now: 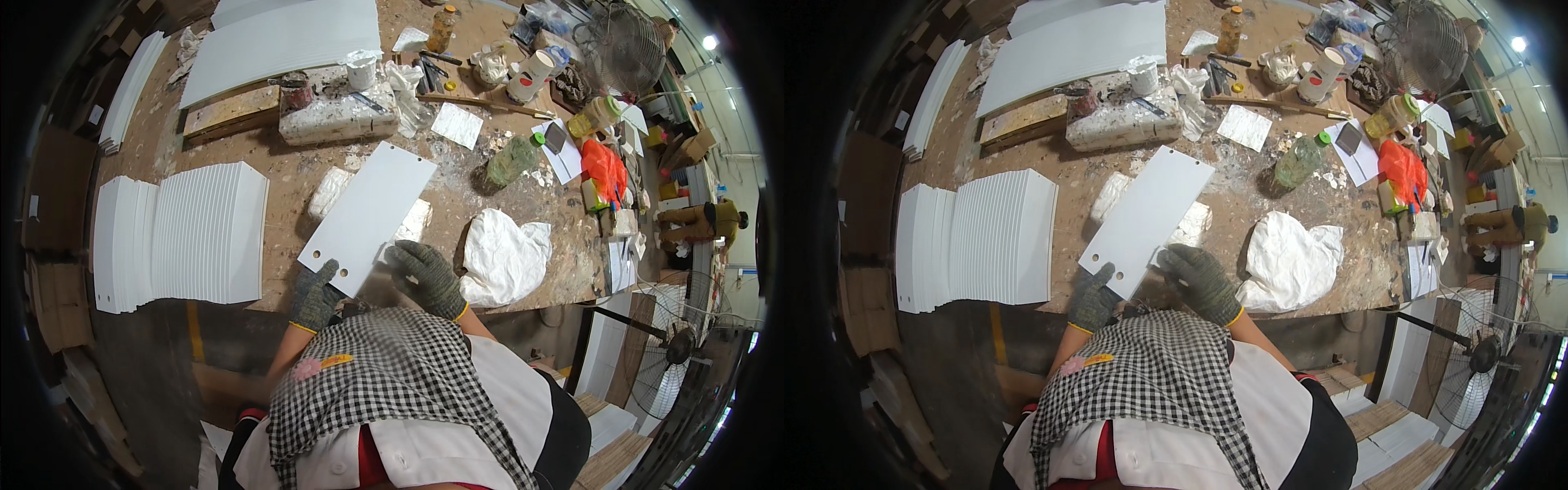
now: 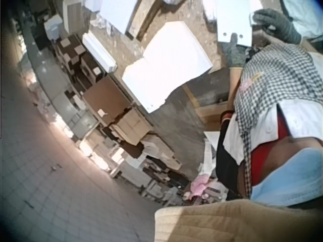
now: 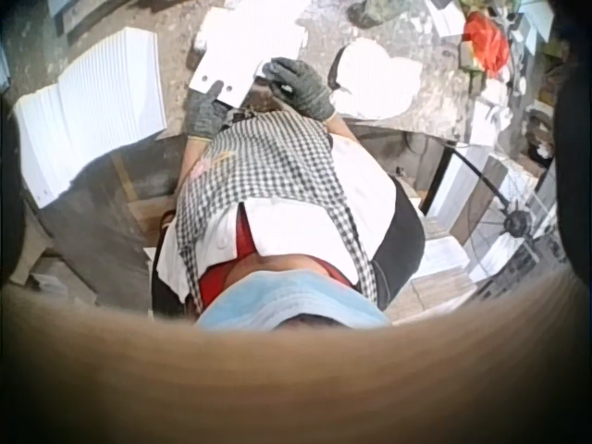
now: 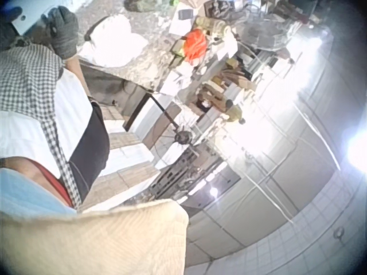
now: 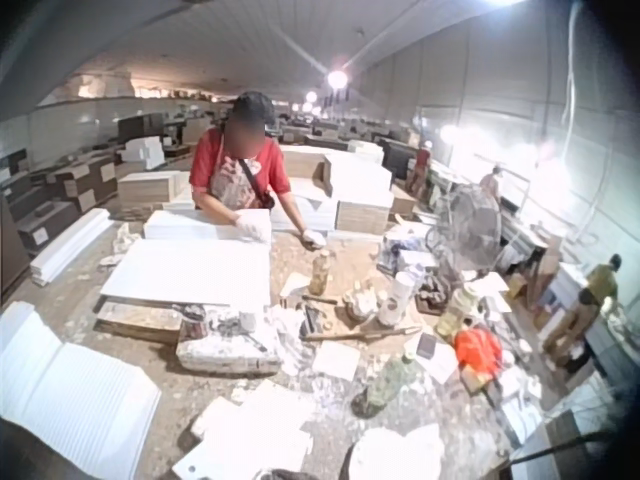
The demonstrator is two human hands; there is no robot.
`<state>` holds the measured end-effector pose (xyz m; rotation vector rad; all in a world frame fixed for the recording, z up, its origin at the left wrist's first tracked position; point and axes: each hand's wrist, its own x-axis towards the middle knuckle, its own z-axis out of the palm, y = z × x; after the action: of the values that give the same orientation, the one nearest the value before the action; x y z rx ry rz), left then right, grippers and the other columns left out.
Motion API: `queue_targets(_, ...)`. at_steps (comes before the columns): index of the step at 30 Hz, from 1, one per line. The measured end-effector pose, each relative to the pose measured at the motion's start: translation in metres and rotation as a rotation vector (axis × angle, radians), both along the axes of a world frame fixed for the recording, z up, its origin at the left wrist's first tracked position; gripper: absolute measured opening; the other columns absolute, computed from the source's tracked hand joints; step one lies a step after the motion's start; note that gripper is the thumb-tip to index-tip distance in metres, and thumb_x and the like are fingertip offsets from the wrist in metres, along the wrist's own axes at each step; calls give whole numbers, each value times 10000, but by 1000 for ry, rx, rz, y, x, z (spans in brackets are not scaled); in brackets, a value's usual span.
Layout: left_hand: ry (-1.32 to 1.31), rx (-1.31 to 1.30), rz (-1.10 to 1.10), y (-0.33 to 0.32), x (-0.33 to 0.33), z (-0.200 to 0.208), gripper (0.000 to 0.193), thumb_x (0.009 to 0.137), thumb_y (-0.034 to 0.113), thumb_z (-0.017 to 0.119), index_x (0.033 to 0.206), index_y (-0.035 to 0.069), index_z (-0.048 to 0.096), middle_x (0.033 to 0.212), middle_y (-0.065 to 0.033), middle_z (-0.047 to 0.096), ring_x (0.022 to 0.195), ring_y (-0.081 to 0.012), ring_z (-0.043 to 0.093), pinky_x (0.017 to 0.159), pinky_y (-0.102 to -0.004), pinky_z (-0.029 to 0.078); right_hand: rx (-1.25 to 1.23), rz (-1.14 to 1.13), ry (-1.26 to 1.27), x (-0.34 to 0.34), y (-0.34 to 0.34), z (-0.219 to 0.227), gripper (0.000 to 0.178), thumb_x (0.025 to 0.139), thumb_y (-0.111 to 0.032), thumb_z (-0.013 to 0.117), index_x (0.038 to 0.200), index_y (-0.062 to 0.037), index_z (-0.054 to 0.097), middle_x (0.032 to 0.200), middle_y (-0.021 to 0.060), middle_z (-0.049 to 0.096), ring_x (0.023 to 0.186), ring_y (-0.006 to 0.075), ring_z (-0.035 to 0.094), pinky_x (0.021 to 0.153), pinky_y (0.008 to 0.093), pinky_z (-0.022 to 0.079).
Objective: The person repeatedly wipes white rectangular panels with a cloth, flipping each panel and moving it to a stack after cleaning. The person handles the panels one at a time and uses a cloth to wipe both sides.
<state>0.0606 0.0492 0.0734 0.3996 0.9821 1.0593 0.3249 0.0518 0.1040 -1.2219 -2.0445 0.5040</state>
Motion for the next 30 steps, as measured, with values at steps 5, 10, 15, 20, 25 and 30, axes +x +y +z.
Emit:
queue_targets(5, -99, -54, 22, -6, 1, -3, 399, 1024, 24, 653, 1397, 4, 513, 1268, -89, 635, 1104, -150, 655, 917, -321, 592, 98, -242, 30, 32, 58, -26, 451, 874, -69, 767, 1317, -92, 686, 1263, 163, 686, 1073, 315, 671, 914, 413, 561)
queue_targets(10, 26, -26, -5, -12, 0, -8, 436, 998, 64, 692, 1405, 24, 542, 1261, -107, 653, 1124, -234, 687, 908, -420, 634, -87, -522, 162, 83, 136, -42, 301, 1002, -83, 685, 1290, 8, 683, 1277, 157, 705, 1089, 225, 737, 935, 332, 598)
queue_targets(15, -57, -80, 33, -9, -1, -7, 419, 1006, 35, 672, 1402, 18, 537, 1270, -103, 645, 1127, -207, 672, 916, -386, 619, -29, -343, 159, 62, 107, -35, 336, 979, -102, 721, 1304, -24, 689, 1271, 160, 704, 1078, 251, 739, 928, 356, 607)
queue_targets(20, -79, -70, 26, -4, -1, -9, 411, 1011, -3, 654, 1399, -2, 516, 1269, -96, 636, 1110, -157, 653, 906, -308, 599, 97, -51, -29, 1, 15, -16, 549, 843, -25, 811, 1368, -104, 670, 1297, 187, 690, 1183, 337, 686, 962, 409, 598)
queue_targets(25, 89, -64, -47, 0, -4, -14, 387, 1021, 10, 648, 1383, -9, 514, 1262, -96, 643, 1127, -158, 648, 907, -304, 593, -608, -87, 651, -10, -17, 6, 419, 929, -7, 742, 1338, -36, 655, 1245, 107, 712, 1065, 205, 706, 912, 336, 599)
queue_targets(30, 151, 71, -34, 5, -3, -23, 385, 987, 60, 705, 1344, 3, 571, 1186, -116, 677, 1030, -206, 697, 820, -358, 625, -536, -128, 385, 4, 13, 11, 429, 927, 7, 738, 1344, 14, 638, 1251, 98, 691, 1087, 188, 689, 951, 332, 590)
